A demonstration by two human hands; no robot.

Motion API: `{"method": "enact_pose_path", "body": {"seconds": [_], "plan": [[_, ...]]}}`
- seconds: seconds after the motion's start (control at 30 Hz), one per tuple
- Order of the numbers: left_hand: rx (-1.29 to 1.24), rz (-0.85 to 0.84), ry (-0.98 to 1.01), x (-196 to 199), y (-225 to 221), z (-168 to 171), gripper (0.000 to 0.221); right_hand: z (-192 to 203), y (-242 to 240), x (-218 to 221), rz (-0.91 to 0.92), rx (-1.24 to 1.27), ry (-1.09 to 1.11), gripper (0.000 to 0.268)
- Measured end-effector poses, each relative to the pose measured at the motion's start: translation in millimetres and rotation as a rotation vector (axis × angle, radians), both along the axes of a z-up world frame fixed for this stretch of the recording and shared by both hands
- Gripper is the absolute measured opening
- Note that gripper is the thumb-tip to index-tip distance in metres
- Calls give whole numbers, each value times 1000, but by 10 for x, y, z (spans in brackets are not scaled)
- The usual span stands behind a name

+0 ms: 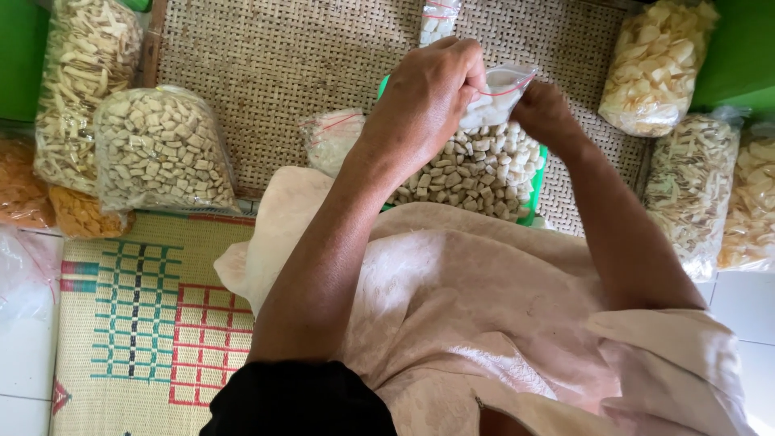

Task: The person sits on a mat and repeatedly picks small white dried fruit pieces from a green tray, placing them into small clear plastic bags. They seal each bag and set it aside, continuing the process with multiple bags.

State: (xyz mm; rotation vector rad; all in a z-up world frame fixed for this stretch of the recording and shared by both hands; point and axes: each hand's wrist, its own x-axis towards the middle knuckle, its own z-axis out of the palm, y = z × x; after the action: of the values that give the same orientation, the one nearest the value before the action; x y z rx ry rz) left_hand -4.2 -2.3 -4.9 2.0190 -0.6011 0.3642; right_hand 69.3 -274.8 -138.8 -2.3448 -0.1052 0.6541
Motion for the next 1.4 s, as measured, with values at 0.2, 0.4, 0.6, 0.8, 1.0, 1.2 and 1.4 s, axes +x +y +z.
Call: {"method": "enact_pose_path", "body": {"seconds": [0.2, 0.4, 0.6, 0.8, 1.0, 1.2, 1.4], "plan": [[37, -16, -6, 1, -51, -71, 28, 1379, 59, -210, 232, 469, -554, 14], [87, -72, 38, -39, -95, -86, 23, 1656, 199, -559, 421, 273, -897, 9], [101, -77, 62, -49, -135, -96, 23, 1766, 332, -612, 589, 3, -1023, 9], [127, -79, 142, -43, -148, -95, 17, 1775, 342, -644, 682, -298, -1254, 8], [109, -87, 125, -45, -127, -104, 18, 1802, 349, -639, 697, -355, -1200, 8], [-1, -135, 102, -40, -96, -38, 19, 1892, 372, -627, 668, 104, -865, 21], [-92, -65, -39, 26, -72, 0, 53, 1929, 346, -560, 516, 140, -885, 14]]}}
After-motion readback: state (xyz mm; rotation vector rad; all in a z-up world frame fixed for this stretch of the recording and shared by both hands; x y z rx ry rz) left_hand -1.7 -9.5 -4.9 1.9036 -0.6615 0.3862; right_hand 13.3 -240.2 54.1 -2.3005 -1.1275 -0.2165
